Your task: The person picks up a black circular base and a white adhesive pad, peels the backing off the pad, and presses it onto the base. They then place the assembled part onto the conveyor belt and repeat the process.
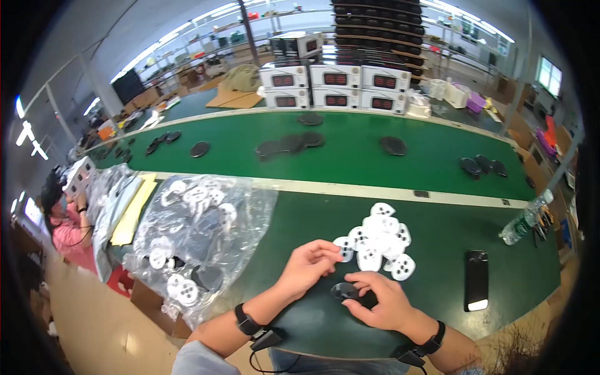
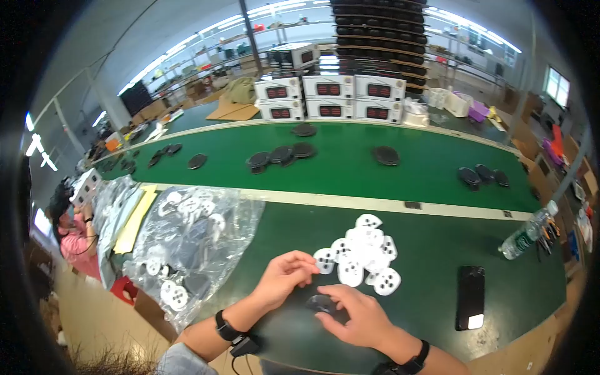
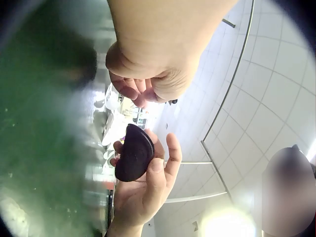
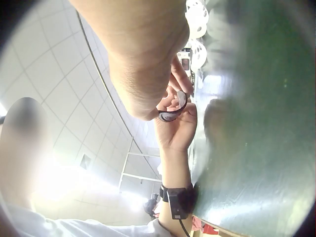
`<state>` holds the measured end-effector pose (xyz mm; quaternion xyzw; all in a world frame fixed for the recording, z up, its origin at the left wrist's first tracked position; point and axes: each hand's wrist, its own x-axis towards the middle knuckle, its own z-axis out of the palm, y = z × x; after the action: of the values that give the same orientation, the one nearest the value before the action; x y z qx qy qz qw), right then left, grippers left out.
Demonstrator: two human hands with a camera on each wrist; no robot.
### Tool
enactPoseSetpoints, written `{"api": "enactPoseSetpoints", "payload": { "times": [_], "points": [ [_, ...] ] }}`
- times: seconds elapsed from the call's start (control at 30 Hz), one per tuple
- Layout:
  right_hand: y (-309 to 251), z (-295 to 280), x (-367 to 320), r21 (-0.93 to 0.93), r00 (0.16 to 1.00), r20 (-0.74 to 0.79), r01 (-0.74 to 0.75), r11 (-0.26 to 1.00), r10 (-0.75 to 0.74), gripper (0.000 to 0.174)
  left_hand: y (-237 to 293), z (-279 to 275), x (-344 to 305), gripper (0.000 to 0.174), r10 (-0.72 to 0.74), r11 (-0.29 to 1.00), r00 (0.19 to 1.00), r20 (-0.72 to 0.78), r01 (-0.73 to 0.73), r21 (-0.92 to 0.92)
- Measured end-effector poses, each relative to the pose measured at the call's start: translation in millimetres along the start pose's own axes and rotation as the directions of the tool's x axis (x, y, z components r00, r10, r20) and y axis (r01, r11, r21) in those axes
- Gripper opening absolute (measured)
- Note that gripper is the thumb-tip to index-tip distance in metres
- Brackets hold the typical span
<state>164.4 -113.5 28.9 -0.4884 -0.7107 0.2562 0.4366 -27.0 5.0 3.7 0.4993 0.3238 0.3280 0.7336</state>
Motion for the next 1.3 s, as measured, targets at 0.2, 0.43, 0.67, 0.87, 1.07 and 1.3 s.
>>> {"api": "enactPoseSetpoints", "payload": {
  "times": [0.2, 0.43, 0.67, 0.87, 1.07, 1.3],
  "points": [
    [0, 4, -1, 0.039, 0.999, 0.004, -0.051, 0.998, 0.051, 0.049, -5, -1, 2, 0.016, 0.077, 0.997, 0.997, 0.029, -0.078, 0.014],
    [4, 6, 0, 0.034, 1.0, -0.027, 0.001, 0.999, 0.0, 0.049, 3, 2, -1, 0.019, 0.032, 0.999, 0.999, 0.033, -0.033, 0.042],
    [5, 5, 1, -0.012, 0.999, -0.007, 0.036, 0.999, -0.036, 0.049, -11, -2, 4, 0.016, 0.113, 0.994, 0.992, 0.063, -0.113, 0.005],
    [3, 2, 4, 0.003, 0.994, 0.0, 0.108, 0.994, -0.108, 0.054, -7, -2, 2, 0.019, 0.105, 0.994, 0.992, 0.063, -0.106, 0.013],
    [0, -4, 3, 0.008, 0.986, -0.009, 0.165, 0.986, -0.165, 0.057, -6, 2, 0, 0.025, 0.121, 0.992, 0.993, 0.016, -0.121, 0.034],
    [2, -5, 4, 0.021, 0.976, -0.023, 0.219, 0.976, -0.218, 0.057, 3, 4, -3, 0.026, 0.079, 0.996, 0.997, 0.021, -0.08, 0.03]
  ]
}}
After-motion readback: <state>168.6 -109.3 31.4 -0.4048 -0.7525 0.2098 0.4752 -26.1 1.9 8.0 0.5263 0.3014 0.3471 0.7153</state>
